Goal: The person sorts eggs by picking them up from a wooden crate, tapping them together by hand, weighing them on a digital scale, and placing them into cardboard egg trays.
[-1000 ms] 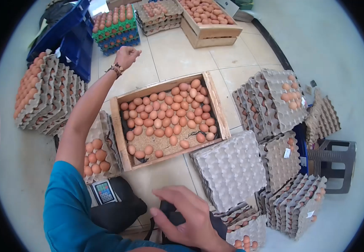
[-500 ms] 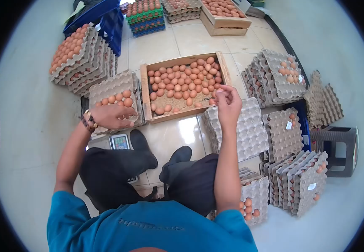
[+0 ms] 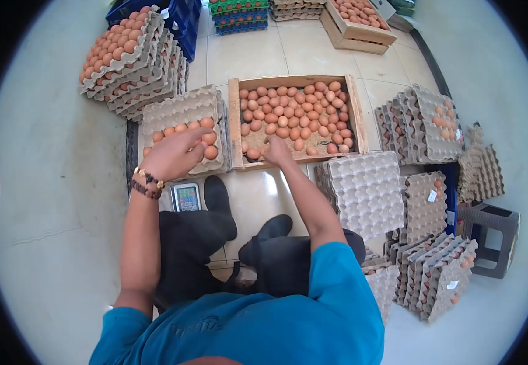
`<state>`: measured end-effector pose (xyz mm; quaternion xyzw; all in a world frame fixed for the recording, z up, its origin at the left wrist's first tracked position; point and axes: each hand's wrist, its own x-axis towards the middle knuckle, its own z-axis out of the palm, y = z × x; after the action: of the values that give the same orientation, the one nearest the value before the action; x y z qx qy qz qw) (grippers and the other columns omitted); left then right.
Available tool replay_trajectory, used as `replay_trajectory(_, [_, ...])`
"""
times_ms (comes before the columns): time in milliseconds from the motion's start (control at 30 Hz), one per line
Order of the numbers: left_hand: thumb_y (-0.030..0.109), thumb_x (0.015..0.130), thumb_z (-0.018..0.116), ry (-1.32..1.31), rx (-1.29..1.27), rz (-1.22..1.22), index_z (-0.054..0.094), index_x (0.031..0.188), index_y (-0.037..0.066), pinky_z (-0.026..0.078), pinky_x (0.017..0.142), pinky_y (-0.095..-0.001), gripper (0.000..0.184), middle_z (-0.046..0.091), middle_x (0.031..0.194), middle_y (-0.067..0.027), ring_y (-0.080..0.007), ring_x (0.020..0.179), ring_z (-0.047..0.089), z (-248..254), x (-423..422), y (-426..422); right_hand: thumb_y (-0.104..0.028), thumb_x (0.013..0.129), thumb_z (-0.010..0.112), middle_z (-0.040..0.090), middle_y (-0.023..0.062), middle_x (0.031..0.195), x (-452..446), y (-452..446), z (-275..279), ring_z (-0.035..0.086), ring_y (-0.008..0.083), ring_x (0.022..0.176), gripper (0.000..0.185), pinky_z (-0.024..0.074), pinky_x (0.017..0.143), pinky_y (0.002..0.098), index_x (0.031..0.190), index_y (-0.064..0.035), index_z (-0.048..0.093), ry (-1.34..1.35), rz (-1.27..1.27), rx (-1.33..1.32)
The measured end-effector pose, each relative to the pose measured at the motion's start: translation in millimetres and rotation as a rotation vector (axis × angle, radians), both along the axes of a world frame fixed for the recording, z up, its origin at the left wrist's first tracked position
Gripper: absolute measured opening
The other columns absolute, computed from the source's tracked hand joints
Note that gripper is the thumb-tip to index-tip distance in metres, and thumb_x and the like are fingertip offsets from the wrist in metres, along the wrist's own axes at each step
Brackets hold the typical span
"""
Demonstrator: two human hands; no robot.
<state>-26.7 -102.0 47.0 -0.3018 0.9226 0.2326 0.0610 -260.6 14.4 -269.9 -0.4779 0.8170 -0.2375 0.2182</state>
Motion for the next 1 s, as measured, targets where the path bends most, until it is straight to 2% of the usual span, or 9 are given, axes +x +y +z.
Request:
replay_trajectory(167, [0.031,0.094,0.052,-0.108,-0.115,0.12,0.061,0.125,0.013,0.051,0.081,-0.045,0.037,0.065,0.115,-0.0143,-0.0337,0.099,0.064,10,16,-7,-0.017,0.071,0.073,0.071,0.0179,0.103,-13,-37,-6,0.07,0.0303,0.095,0.038,0.056,0.08,0.0395,0.106,-0.0023,0.068,-0.085,-0.14,0.531])
replay_trajectory(267, [0.033,0.093,0.055,-0.033,-0.13,0.114,0.061,0.125,0.012,0.051,0.079,-0.045,0.039,0.066,0.115,-0.0134,-0.0333,0.099,0.064,18,25,-6,-0.021,0.068,0.079,0.071,0.0151,0.101,-10,-39,84,0.07,0.0263,0.095,0.04,0.0565,0.079,0.0378,0.102,-0.0031,0.067,-0.311,-0.241,0.67])
replay_trajectory(367, [0.034,0.092,0.057,-0.002,-0.135,0.183,0.06,0.127,0.011,0.052,0.078,-0.0447,0.041,0.066,0.115,-0.012,-0.0323,0.099,0.065,19,31,-11,-0.027,0.061,0.084,0.073,0.0155,0.089,-36,-18,-23,0.071,0.0267,0.084,0.036,0.0562,0.074,0.036,0.083,-0.002,0.073,-0.05,0.053,0.652])
replay_trajectory(533, [0.036,0.091,0.059,0.009,-0.11,0.21,0.058,0.128,0.011,0.053,0.079,-0.0445,0.045,0.066,0.115,-0.0102,-0.0328,0.098,0.064,16,42,-17,-0.026,0.06,0.08,0.072,0.0092,0.081,-47,-15,-44,0.069,0.0228,0.075,0.029,0.0552,0.069,0.036,0.077,-0.0035,0.071,-0.115,0.063,0.499])
replay_trajectory(700, [0.039,0.091,0.06,-0.042,-0.104,0.226,0.058,0.128,0.011,0.053,0.081,-0.0448,0.047,0.065,0.117,-0.0103,-0.0349,0.1,0.063,16,46,-22,-0.012,0.081,0.06,0.052,-0.0005,0.061,-49,-22,-18,0.052,0.0199,0.053,0.005,0.054,0.059,0.0355,0.078,-0.0088,0.061,-1.219,-0.585,0.227])
replay_trajectory(800, [0.041,0.091,0.06,-0.023,-0.124,0.202,0.058,0.129,0.011,0.052,0.083,-0.0448,0.049,0.065,0.119,-0.0107,-0.0346,0.104,0.063,16,43,-19,-0.026,0.081,0.067,0.059,0.0032,0.066,-49,-36,-69,0.057,0.0219,0.054,0.022,0.0545,0.057,0.0351,0.08,-0.0053,0.062,-0.82,-0.371,0.377])
replay_trajectory(833, [0.042,0.091,0.061,-0.024,-0.121,0.197,0.058,0.129,0.011,0.052,0.084,-0.0447,0.05,0.064,0.12,-0.0109,-0.0343,0.105,0.062,16,41,-18,-0.035,0.074,0.071,0.07,0.0125,0.096,-38,-43,-23,0.069,0.0236,0.087,0.04,0.0566,0.076,0.0363,0.1,-0.0046,0.066,-0.318,-0.145,0.627])
replay_trajectory(933, [0.045,0.09,0.061,-0.038,-0.11,0.191,0.058,0.129,0.011,0.052,0.085,-0.0444,0.052,0.064,0.122,-0.0114,-0.0333,0.107,0.062,17,36,-14,-0.043,0.068,0.078,0.067,0.0121,0.072,-11,-54,-18,0.066,0.0217,0.059,0.046,0.054,0.056,0.035,0.082,-0.0007,0.065,-0.103,-0.252,0.583])
replay_trajectory(1000, [0.046,0.089,0.061,-0.042,-0.106,0.203,0.059,0.129,0.011,0.051,0.085,-0.0441,0.052,0.064,0.121,-0.0115,-0.0326,0.107,0.063,16,34,-15,-0.042,0.067,0.079,0.068,0.0128,0.073,-8,-54,-21,0.066,0.0217,0.06,0.046,0.0538,0.056,0.0354,0.083,-0.0011,0.066,-0.103,-0.242,0.633])
